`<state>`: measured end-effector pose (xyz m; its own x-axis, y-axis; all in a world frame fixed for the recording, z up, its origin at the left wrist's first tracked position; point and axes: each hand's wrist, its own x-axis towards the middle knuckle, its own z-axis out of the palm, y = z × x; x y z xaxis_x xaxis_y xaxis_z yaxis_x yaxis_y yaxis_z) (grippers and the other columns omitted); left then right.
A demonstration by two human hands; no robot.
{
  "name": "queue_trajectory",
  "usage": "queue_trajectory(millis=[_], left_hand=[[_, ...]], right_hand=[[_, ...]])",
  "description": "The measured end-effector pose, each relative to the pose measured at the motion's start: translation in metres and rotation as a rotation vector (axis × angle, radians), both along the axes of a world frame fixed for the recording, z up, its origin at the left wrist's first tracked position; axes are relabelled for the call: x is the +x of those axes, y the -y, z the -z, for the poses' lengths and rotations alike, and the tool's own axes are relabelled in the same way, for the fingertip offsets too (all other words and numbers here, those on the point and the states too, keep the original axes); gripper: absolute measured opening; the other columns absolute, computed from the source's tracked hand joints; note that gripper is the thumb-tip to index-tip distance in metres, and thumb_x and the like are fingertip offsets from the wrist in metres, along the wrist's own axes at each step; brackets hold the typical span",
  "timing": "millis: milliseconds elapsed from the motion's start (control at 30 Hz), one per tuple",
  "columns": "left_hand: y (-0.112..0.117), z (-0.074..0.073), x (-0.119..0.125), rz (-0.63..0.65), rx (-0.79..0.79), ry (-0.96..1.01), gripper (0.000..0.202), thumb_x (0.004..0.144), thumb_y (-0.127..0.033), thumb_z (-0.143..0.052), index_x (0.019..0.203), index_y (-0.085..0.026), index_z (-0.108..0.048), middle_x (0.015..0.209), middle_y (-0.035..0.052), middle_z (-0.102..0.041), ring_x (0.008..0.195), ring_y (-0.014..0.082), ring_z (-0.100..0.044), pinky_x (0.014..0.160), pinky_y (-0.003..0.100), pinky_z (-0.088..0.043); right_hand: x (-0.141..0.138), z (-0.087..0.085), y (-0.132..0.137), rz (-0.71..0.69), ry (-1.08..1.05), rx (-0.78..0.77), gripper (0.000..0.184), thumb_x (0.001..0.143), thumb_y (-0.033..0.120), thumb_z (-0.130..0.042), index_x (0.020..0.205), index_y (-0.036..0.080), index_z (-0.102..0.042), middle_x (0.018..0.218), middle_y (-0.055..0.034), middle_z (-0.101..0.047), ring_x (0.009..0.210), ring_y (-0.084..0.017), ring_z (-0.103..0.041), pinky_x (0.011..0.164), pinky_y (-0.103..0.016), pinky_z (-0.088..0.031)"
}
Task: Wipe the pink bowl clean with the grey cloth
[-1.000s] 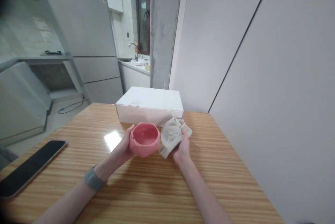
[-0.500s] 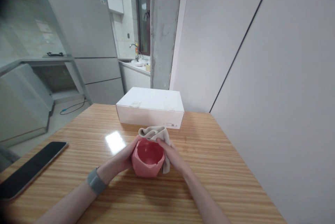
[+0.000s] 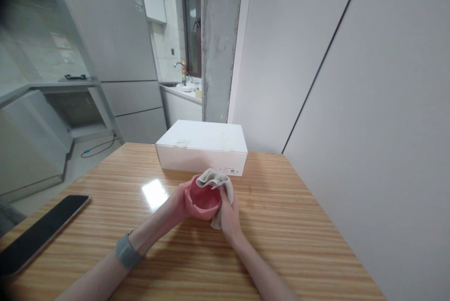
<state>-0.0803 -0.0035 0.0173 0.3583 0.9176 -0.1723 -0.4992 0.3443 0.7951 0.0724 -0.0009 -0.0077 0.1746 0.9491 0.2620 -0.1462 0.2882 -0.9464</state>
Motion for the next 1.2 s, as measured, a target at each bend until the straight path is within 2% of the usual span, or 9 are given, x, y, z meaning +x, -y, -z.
queue_trajectory(millis=[100,167,267,400,567,667,833,967,1200], left_hand=[[-0.001,0.005,-0.006,0.095,-0.111,-0.185,0.051,0.082,-0.055,-0.051,0.117,-0.019,-0.061,0.104,0.0073,-0.070,0.087,0.0224,-0.066,0.059,0.027,-0.054],[-0.001,0.008,-0.008,0.167,-0.137,-0.229,0.053,0.080,-0.057,-0.052,0.115,-0.018,-0.061,0.102,0.0087,-0.070,0.080,0.0227,-0.067,0.054,0.028,-0.054],[-0.003,0.010,-0.010,0.193,-0.146,-0.225,0.052,0.079,-0.055,-0.054,0.113,-0.016,-0.062,0.104,0.0097,-0.070,0.078,0.0226,-0.067,0.054,0.031,-0.056],[-0.009,0.011,-0.011,0.065,-0.159,-0.193,0.051,0.079,-0.052,-0.055,0.114,-0.016,-0.061,0.106,0.0106,-0.069,0.080,0.0226,-0.067,0.053,0.029,-0.056],[-0.007,0.007,-0.004,-0.123,0.004,0.052,0.049,0.077,-0.036,-0.064,0.122,-0.019,-0.055,0.122,0.0106,-0.062,0.105,0.0255,-0.062,0.079,0.035,-0.056],[-0.002,0.005,0.000,-0.159,0.076,0.104,0.047,0.074,-0.026,-0.069,0.118,-0.017,-0.056,0.121,0.0114,-0.062,0.107,0.0229,-0.061,0.087,0.033,-0.052],[0.002,0.008,-0.003,0.029,-0.001,0.012,0.042,0.085,-0.044,-0.055,0.116,-0.016,-0.059,0.112,0.0107,-0.066,0.087,0.0195,-0.067,0.069,0.029,-0.056],[0.001,0.013,-0.004,0.160,-0.076,-0.078,0.051,0.084,-0.056,-0.048,0.117,-0.019,-0.060,0.103,0.0093,-0.069,0.072,0.0171,-0.067,0.054,0.025,-0.054],[-0.004,0.018,-0.004,0.043,-0.110,-0.141,0.051,0.081,-0.052,-0.054,0.120,-0.019,-0.058,0.110,0.0101,-0.068,0.079,0.0212,-0.068,0.050,0.026,-0.054]], right_hand=[[0.013,0.004,-0.006,-0.049,-0.081,-0.136,0.034,0.079,0.052,-0.060,0.093,0.022,-0.070,0.094,-0.0031,-0.073,0.092,-0.025,-0.066,0.084,-0.038,-0.051],[0.019,0.008,-0.011,-0.096,-0.125,-0.186,0.034,0.075,0.053,-0.063,0.089,0.022,-0.070,0.087,-0.0022,-0.073,0.084,-0.025,-0.067,0.080,-0.038,-0.052],[0.021,0.009,-0.014,-0.130,-0.141,-0.205,0.035,0.073,0.053,-0.065,0.087,0.022,-0.070,0.083,-0.0021,-0.073,0.081,-0.025,-0.067,0.079,-0.039,-0.052],[0.011,0.005,-0.011,-0.118,-0.128,-0.159,0.039,0.075,0.052,-0.063,0.097,0.021,-0.069,0.096,-0.0041,-0.072,0.097,-0.026,-0.064,0.091,-0.042,-0.047],[-0.008,0.010,0.004,-0.017,0.077,0.110,0.041,0.088,0.045,-0.052,0.122,0.023,-0.056,0.122,-0.0057,-0.061,0.124,-0.022,-0.047,0.107,-0.044,-0.034],[-0.012,0.013,0.008,0.000,0.156,0.183,0.038,0.090,0.042,-0.049,0.123,0.024,-0.054,0.129,-0.0059,-0.055,0.129,-0.020,-0.041,0.110,-0.042,-0.030],[0.002,0.002,0.001,0.097,-0.006,0.012,0.032,0.085,0.045,-0.054,0.104,0.022,-0.064,0.106,-0.0037,-0.068,0.105,-0.022,-0.059,0.094,-0.038,-0.045],[0.016,-0.005,-0.004,0.009,-0.073,-0.087,0.030,0.076,0.046,-0.063,0.092,0.022,-0.069,0.089,-0.0009,-0.072,0.091,-0.024,-0.062,0.082,-0.036,-0.049],[0.010,-0.001,-0.004,-0.035,-0.088,-0.093,0.032,0.076,0.049,-0.063,0.091,0.022,-0.069,0.092,-0.0011,-0.071,0.093,-0.024,-0.061,0.088,-0.037,-0.046]])
